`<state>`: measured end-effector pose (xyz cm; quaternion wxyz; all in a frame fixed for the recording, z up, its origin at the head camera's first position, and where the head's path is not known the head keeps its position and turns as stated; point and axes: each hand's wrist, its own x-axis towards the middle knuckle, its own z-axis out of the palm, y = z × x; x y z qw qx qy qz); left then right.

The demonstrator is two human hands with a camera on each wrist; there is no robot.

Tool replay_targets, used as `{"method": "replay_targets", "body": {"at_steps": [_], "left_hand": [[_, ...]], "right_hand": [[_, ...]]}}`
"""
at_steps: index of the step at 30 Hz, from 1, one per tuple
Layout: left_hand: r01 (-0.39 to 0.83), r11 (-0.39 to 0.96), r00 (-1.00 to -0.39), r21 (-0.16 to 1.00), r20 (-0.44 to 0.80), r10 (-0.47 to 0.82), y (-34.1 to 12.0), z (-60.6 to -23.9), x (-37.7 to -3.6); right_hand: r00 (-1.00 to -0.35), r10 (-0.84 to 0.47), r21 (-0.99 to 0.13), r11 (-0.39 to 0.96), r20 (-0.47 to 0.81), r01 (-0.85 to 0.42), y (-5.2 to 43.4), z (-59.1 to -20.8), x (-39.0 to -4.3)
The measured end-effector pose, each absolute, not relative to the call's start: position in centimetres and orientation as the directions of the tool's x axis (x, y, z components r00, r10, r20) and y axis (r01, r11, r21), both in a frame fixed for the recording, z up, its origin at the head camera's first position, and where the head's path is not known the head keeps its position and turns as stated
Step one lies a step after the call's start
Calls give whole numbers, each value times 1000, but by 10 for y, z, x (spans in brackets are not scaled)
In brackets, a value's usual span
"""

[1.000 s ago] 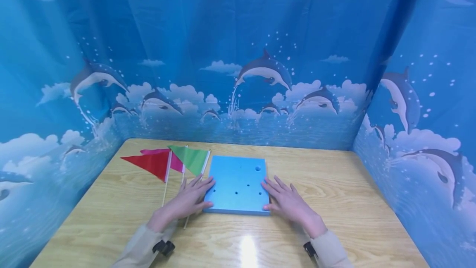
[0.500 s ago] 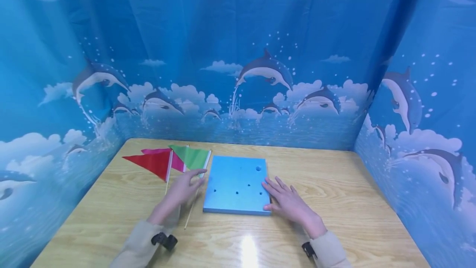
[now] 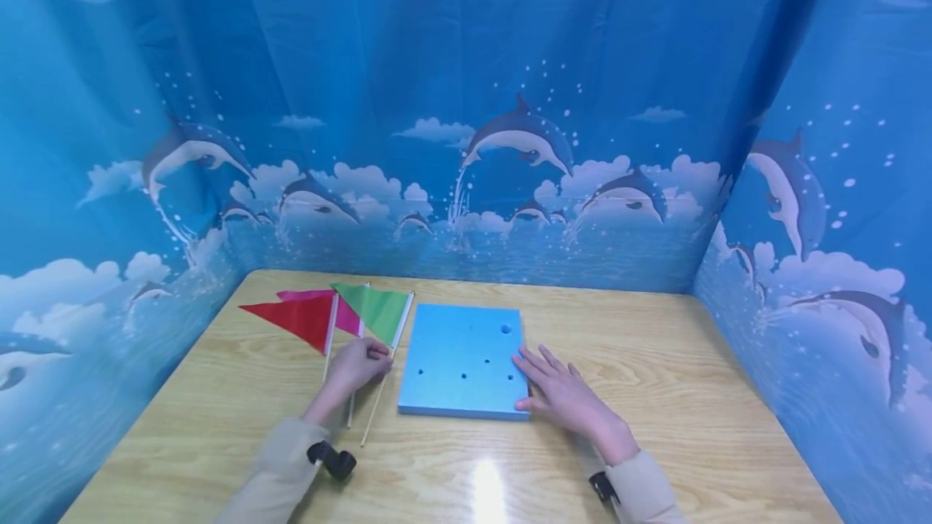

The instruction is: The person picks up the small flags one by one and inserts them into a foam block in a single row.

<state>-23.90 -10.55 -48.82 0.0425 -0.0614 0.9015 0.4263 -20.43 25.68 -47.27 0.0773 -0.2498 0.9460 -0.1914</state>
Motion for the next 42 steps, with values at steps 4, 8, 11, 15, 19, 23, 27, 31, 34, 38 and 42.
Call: {"method": "replay_targets", "body": {"at_steps": [4,8,11,15,19,23,27,31,34,38,42], "left_hand": [[-116,687,-993,717,-78,-86,-100,-491,-236],[-88,701,-995,707,-37,-88,-97,-490,-234],[-75,702,-996,709,-17,-89,-97,-490,-234],[-109,679,-993,726,-49,-107,-99,-491,-236],[-120,669,-992,733,-64,-107,-102,-490,-238],[-136,632,-991,763,-95,-98,-104,-487,-239],[-170,525,-985,834,-145,-88,-105,-481,-239],[-151,447,-988,882,-136,-66,-106,-474,-239],[-129,404,-992,906,-122,-42,-107,-470,-238],[-109,336,-994,935,-109,-21,-104,-466,-238],[-62,279,-998,958,-59,-20,-99,-462,-239]], "right_hand": [[-863,-503,-408,800,-56,-440,257,-473,-204],[-862,-503,-418,797,-60,-436,257,-471,-204],[-863,-503,-421,796,-59,-435,257,-471,-203],[-862,-503,-423,795,-58,-435,258,-472,-203],[-862,-504,-427,793,-56,-435,258,-472,-204],[-863,-503,-429,792,-55,-434,258,-473,-204],[-864,-500,-434,792,-57,-430,258,-472,-204],[-863,-502,-442,787,-53,-431,257,-472,-204],[-861,-506,-440,785,-48,-437,258,-472,-204],[-860,-509,-432,785,-41,-444,258,-473,-205],[-858,-512,-428,784,-36,-450,258,-474,-205]]}}
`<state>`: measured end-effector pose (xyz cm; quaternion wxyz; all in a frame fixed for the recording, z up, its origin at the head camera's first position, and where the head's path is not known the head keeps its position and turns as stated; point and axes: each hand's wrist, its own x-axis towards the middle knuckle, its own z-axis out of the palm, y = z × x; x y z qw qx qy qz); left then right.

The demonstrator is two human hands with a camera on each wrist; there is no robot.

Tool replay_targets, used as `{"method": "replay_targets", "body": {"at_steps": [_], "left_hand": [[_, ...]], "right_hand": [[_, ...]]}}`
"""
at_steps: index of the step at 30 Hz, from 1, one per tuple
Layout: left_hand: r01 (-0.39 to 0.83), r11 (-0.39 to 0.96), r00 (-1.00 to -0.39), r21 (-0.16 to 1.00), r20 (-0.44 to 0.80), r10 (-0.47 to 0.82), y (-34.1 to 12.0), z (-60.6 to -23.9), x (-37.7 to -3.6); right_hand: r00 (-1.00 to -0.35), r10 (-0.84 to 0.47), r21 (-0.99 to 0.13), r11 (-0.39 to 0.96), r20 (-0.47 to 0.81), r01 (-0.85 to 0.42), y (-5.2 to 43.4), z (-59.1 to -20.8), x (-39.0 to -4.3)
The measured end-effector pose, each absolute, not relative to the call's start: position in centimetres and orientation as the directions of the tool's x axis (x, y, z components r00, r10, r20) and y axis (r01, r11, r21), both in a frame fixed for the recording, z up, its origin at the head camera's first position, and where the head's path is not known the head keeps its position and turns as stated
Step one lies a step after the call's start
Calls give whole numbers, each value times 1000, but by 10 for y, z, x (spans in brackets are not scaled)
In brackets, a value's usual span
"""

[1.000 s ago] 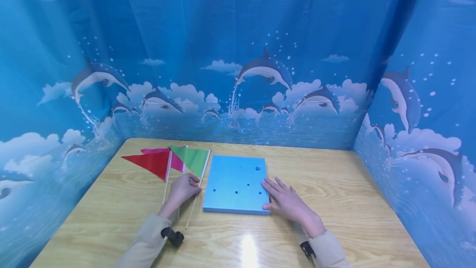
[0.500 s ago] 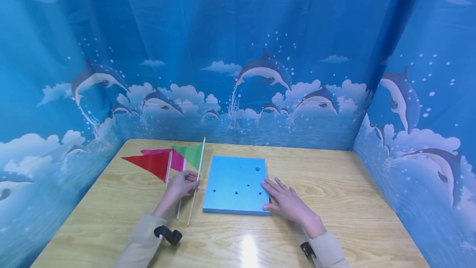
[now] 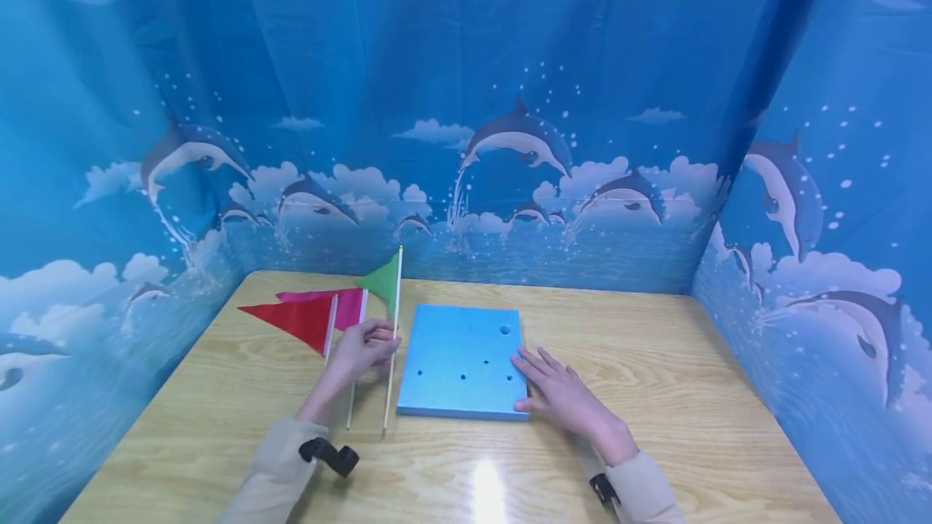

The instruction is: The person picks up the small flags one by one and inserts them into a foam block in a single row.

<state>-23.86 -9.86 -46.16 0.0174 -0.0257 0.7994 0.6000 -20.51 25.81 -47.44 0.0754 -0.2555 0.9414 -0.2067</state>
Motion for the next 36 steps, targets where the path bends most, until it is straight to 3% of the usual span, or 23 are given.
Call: {"method": "replay_targets", "body": {"at_steps": [12,25,36], "left_hand": [[139,179,-990,974,141,-2,-55,-440,-247],[442,27,-897,897,441,32,10,-431,-247],[502,83,-865,861,500,49,52,-440,-249]], "right_hand": [[-851,-525,-410,778,-9,-476,258,-476,-204],[-846,-533,-349,792,6,-502,260,-484,-204],[-857,-516,-344,806,-8,-482,262,-481,-203]]}}
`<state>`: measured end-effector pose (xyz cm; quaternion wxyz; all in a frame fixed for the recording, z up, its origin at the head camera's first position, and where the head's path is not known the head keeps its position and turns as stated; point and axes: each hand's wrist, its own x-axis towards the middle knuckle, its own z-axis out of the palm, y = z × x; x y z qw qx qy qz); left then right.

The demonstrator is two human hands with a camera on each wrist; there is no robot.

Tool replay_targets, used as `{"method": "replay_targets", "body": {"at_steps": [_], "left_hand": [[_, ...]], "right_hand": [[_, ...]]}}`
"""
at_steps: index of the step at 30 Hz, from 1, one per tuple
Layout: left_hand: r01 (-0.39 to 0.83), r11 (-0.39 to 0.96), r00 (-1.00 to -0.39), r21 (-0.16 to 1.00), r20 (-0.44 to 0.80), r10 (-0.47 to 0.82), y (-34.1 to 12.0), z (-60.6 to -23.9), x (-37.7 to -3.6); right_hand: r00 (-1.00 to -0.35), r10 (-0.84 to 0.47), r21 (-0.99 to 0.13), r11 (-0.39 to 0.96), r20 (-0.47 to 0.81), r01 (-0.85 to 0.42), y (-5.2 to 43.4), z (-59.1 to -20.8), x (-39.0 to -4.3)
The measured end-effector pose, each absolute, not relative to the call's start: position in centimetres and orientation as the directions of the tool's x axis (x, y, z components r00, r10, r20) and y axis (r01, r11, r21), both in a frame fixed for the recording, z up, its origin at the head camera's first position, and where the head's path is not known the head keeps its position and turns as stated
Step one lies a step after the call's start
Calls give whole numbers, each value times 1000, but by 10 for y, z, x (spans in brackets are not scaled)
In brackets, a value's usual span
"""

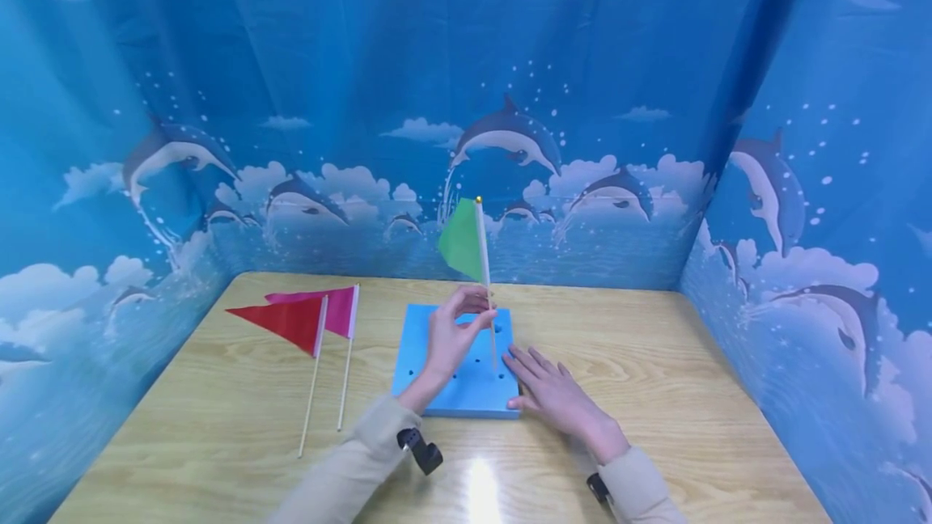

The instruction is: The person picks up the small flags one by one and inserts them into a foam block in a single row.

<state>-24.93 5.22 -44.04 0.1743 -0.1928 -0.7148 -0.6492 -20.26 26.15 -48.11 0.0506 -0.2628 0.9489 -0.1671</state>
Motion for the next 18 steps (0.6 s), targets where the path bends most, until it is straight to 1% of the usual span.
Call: {"method": "replay_targets", "body": {"at_steps": [9,18], "left_hand": [[482,112,-876,869,477,68,64,-449,-251],[448,144,-894,883,441,79,67,-459,-252]], "right_hand": [[-853,-521,-319,805,22,-500,261,-482,-201],[-854,-520,-317,806,20,-499,261,-481,-200]]}}
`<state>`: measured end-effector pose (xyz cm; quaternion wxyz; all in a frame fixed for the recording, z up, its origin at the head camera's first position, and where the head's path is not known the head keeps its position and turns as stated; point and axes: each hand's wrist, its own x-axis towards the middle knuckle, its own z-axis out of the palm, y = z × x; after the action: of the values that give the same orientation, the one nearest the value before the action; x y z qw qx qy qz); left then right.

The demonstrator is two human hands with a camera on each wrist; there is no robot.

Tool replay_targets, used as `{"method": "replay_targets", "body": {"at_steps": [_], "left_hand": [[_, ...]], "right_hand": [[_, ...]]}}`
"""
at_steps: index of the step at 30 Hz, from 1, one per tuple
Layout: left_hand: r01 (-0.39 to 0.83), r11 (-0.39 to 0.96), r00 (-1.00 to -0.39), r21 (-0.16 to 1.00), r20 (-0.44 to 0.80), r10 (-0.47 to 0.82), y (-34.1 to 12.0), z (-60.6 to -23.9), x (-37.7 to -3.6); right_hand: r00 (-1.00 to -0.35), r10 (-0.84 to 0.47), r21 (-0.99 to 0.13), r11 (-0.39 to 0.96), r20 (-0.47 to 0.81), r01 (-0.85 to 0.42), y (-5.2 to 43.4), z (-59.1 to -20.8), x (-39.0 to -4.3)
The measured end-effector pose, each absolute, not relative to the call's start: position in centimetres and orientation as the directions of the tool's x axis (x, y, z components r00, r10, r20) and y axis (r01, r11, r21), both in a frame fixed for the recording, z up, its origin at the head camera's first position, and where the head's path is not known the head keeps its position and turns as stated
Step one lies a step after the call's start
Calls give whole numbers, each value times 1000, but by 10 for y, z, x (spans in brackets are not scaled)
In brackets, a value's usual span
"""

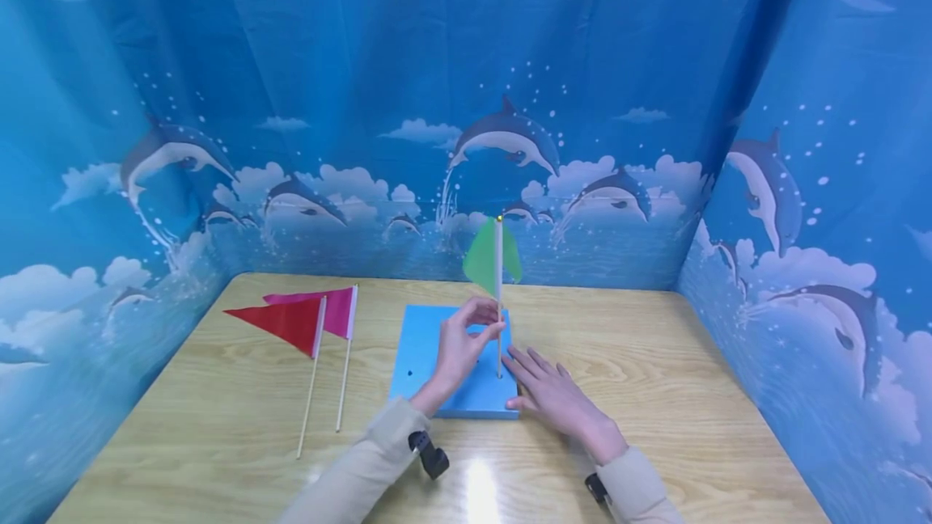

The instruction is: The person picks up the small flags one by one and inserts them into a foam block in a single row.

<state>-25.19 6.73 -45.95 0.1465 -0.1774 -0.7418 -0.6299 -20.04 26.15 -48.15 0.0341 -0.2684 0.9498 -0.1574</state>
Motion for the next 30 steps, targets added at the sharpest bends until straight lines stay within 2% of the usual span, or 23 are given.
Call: {"method": "replay_targets", "body": {"at_steps": [22,30], "left_hand": [[399,260,-916,879,392,79,72,-467,-254],[391,244,-921,888,378,98,72,-467,-253]], "right_hand": [[-855,-518,-342,803,4,-488,262,-481,-200],[-855,-518,-336,805,1,-489,262,-481,-201]]}}
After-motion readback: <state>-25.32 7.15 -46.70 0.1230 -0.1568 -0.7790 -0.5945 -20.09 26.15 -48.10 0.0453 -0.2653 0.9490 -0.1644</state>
